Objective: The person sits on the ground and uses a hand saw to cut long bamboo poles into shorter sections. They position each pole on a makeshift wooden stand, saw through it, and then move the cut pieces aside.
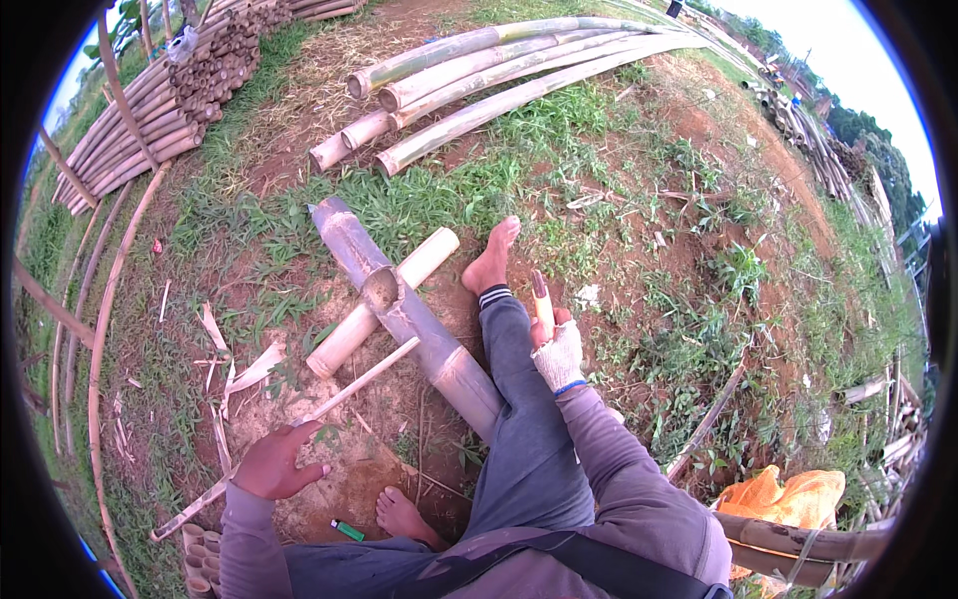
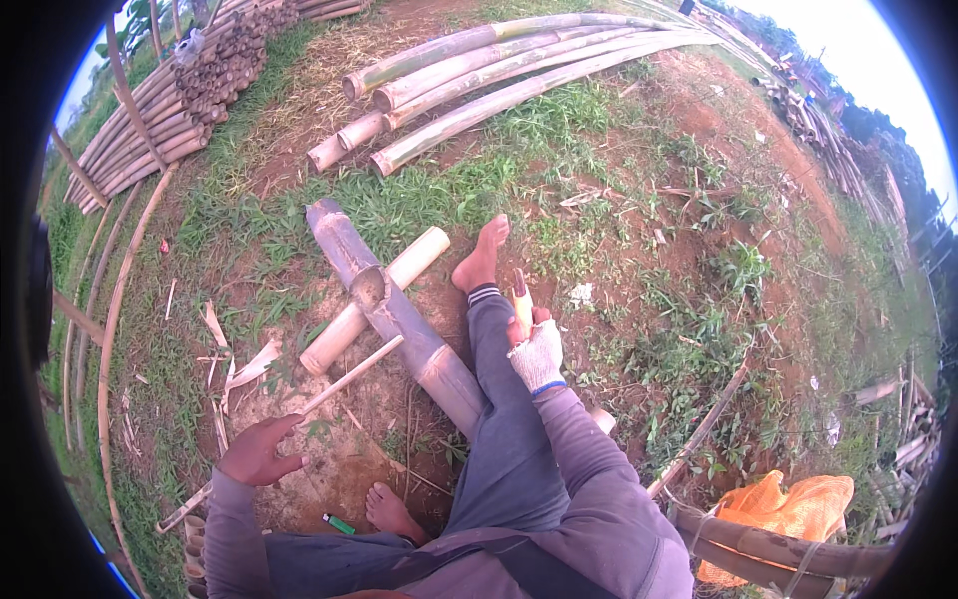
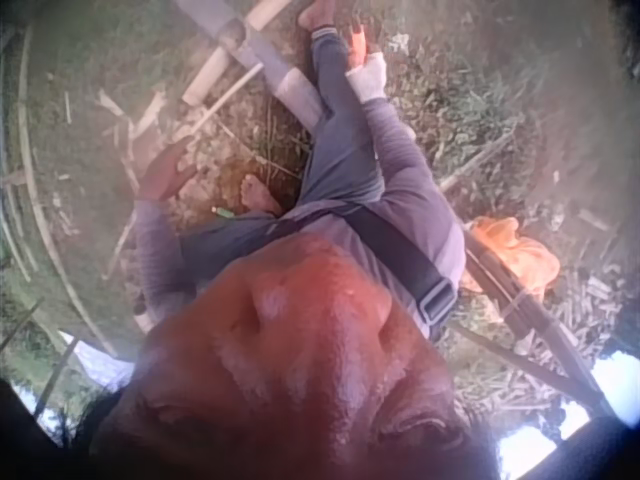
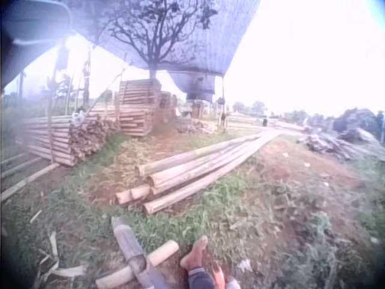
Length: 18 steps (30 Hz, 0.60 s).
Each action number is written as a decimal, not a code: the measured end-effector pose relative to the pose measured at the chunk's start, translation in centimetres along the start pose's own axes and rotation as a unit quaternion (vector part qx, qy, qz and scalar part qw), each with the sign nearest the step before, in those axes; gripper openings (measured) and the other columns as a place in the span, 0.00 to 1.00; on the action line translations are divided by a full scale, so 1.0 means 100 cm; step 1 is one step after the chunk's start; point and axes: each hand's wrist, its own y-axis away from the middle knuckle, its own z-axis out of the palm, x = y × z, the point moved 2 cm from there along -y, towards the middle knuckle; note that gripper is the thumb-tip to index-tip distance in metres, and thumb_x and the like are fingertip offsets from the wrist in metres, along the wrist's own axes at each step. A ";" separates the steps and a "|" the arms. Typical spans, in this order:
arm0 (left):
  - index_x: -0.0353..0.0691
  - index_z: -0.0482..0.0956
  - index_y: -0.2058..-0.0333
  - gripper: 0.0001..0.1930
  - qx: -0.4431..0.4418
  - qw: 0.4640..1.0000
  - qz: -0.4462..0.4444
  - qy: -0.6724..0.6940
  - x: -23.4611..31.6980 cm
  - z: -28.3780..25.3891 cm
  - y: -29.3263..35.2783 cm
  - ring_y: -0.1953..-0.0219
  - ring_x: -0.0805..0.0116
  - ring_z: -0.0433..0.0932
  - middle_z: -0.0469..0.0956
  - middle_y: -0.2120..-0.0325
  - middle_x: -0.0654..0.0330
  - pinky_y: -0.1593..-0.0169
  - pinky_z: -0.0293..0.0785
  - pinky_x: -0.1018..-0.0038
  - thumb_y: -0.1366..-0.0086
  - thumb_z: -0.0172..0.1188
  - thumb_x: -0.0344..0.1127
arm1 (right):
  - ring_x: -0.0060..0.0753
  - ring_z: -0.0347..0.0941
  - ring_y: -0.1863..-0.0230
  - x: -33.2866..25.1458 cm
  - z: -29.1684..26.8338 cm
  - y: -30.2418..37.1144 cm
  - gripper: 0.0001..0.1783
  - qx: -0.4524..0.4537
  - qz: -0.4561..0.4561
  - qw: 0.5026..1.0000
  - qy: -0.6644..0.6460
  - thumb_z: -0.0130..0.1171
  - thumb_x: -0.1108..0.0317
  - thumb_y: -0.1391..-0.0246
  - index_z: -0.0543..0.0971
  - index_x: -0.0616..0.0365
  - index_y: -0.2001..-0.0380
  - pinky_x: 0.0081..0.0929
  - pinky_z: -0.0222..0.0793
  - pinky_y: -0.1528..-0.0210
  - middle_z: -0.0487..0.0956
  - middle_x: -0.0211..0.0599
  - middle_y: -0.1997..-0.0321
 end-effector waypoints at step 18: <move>0.46 0.73 0.30 0.38 0.025 0.999 0.014 -0.036 -0.001 -0.004 0.000 0.48 0.38 0.84 0.83 0.48 0.43 0.45 0.81 0.50 0.35 0.73 0.52 | 0.58 0.85 0.64 -0.095 0.132 -0.068 0.24 -0.186 -0.389 0.854 0.290 0.67 0.52 0.40 0.79 0.60 0.51 0.51 0.79 0.57 0.85 0.52 0.70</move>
